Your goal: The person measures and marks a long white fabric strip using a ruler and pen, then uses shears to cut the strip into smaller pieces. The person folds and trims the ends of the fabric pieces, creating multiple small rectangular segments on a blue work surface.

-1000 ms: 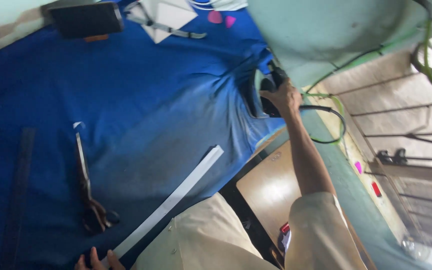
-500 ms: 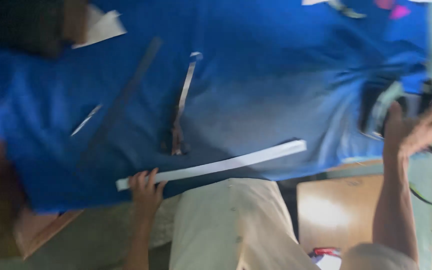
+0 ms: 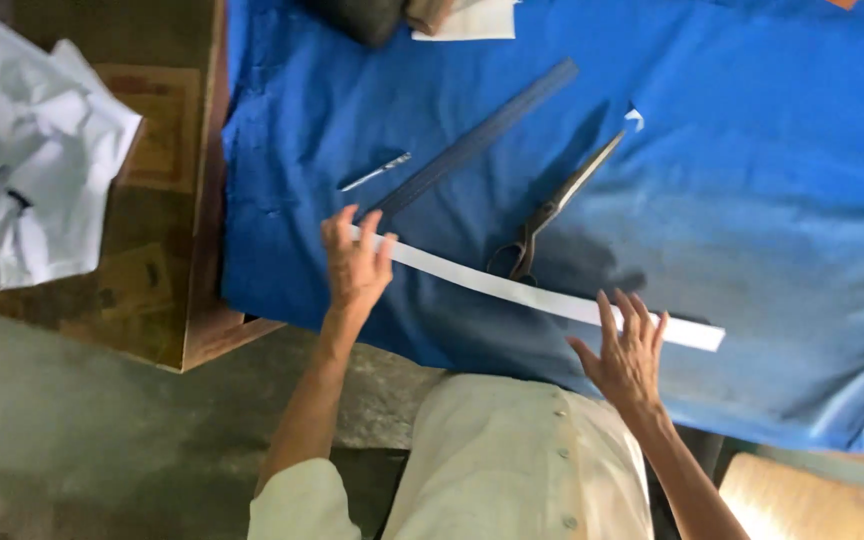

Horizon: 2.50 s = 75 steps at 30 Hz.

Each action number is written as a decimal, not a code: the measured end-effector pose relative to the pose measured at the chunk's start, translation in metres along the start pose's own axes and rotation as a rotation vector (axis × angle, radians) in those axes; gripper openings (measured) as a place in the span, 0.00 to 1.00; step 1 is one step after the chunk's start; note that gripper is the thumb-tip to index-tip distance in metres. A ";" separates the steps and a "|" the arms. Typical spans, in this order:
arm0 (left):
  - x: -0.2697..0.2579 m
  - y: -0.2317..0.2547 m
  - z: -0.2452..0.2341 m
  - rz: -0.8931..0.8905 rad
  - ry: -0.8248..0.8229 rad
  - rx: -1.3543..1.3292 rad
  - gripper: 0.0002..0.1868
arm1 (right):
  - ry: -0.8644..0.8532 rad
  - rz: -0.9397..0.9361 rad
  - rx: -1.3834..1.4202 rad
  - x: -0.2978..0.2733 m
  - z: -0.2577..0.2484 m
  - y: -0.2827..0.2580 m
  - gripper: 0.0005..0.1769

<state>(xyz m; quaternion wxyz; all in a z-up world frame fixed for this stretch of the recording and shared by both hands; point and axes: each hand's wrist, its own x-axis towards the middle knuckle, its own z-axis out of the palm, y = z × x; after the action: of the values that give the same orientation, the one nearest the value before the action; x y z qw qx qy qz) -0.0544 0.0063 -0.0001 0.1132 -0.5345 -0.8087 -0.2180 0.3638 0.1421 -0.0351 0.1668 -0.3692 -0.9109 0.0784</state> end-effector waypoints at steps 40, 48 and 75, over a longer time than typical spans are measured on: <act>0.043 -0.104 -0.160 -0.270 -0.140 -0.285 0.09 | -0.277 -0.407 0.168 0.183 0.069 0.018 0.19; 0.008 -0.122 -0.111 -0.709 -0.152 -0.912 0.16 | -0.040 -0.339 -0.011 0.219 0.095 0.011 0.24; 0.073 -0.133 0.108 0.008 -0.528 0.079 0.41 | 0.559 1.669 1.213 -0.029 -0.027 -0.156 0.32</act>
<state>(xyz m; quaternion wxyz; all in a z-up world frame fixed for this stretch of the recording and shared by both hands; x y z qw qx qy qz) -0.2003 0.0729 -0.0954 -0.0800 -0.5713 -0.8159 -0.0388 0.2927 0.0109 0.0241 0.4190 -0.7362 -0.1084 0.5203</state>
